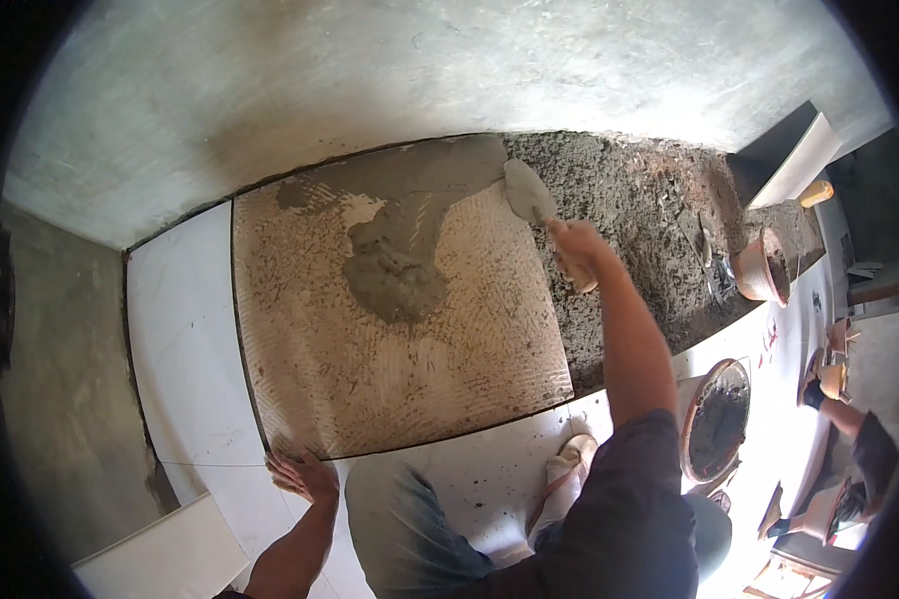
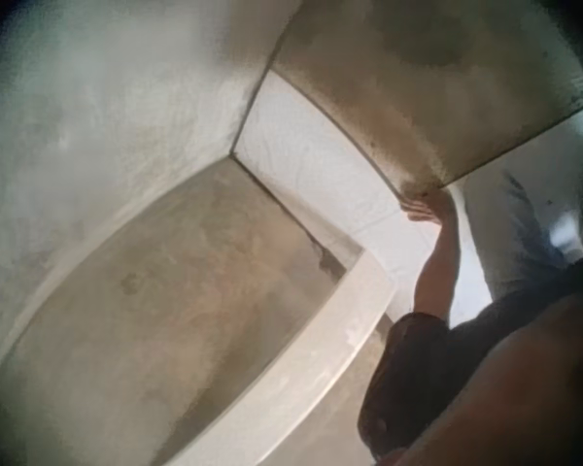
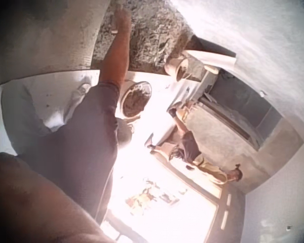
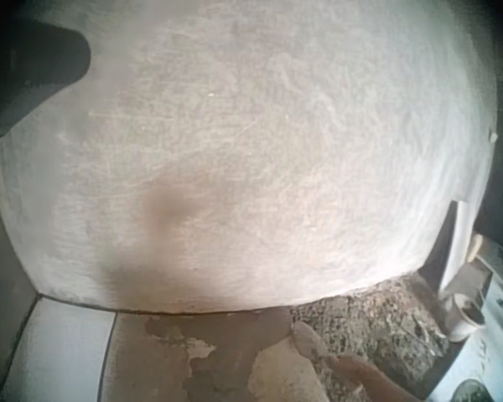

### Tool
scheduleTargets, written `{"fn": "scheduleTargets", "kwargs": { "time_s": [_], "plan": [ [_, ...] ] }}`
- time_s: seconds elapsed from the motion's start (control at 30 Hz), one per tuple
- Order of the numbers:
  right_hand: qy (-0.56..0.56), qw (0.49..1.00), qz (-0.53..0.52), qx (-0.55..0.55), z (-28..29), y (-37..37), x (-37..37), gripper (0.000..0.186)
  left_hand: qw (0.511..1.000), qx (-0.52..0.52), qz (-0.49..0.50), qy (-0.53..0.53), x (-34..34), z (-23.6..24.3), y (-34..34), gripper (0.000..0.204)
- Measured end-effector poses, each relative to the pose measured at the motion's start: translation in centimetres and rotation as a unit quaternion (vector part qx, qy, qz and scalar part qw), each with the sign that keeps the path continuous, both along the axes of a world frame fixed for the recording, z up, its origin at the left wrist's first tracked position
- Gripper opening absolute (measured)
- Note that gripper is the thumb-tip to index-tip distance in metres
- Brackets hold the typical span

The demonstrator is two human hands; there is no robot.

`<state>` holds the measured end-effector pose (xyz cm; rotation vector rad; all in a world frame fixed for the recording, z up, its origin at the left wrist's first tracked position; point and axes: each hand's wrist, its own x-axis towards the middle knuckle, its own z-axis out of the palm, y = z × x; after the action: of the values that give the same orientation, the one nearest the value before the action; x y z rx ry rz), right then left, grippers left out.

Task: The person spreads mortar on a concrete floor using a trowel, smooths the surface, and applies mortar to the underside of a large tile.

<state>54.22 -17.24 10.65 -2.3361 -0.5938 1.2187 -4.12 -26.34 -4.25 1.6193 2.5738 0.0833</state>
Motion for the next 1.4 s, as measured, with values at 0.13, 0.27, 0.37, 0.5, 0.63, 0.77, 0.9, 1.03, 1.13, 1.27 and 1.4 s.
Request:
{"fn": "scheduleTargets", "kwargs": {
  "time_s": [0.13,0.27,0.37,0.5,0.63,0.77,0.9,1.03,1.13,1.27,1.4],
  "plan": [
    [-0.002,0.998,0.024,-0.060,4.0,2.3,2.9,0.050,1.000,0.008,-0.005,0.015,-0.6,-0.6,-0.3,0.066],
    [-0.004,0.987,0.072,-0.141,5.7,5.1,4.0,0.051,1.000,0.002,0.004,0.012,-0.1,0.2,-0.1,0.065],
    [-0.055,0.974,0.126,-0.180,5.7,6.7,5.4,0.051,1.000,-0.013,0.011,-0.001,0.1,0.6,0.1,0.068],
    [0.030,0.974,0.120,-0.191,5.4,8.9,7.3,0.049,1.000,-0.015,0.013,0.000,0.1,0.5,0.2,0.066],
    [0.032,0.974,0.115,-0.191,5.4,10.5,6.9,0.047,0.999,-0.018,0.000,0.029,-0.1,0.3,-0.1,0.065],
    [0.029,0.987,0.086,-0.132,3.5,11.2,7.1,0.047,1.000,0.001,-0.004,0.023,0.1,-0.4,-0.1,0.065],
    [0.017,0.992,0.084,-0.095,3.0,10.9,2.7,0.047,1.000,0.015,0.001,0.014,-0.4,-0.4,-0.4,0.066],
    [0.005,0.999,0.040,0.011,-1.7,8.5,-1.6,0.050,1.000,0.014,0.004,-0.010,-0.5,0.4,-0.4,0.066],
    [0.026,0.998,-0.039,0.050,-6.5,9.9,-6.1,0.050,0.999,0.023,0.001,-0.045,0.3,1.6,0.5,0.066],
    [-0.021,0.982,0.170,0.085,-8.2,17.2,-17.0,0.041,0.999,0.029,-0.007,-0.029,-0.6,1.8,0.2,0.069],
    [-0.027,0.977,0.211,0.024,-7.5,24.2,-27.3,0.036,0.997,0.008,-0.019,-0.068,0.2,1.7,0.6,0.074]
  ]
}}
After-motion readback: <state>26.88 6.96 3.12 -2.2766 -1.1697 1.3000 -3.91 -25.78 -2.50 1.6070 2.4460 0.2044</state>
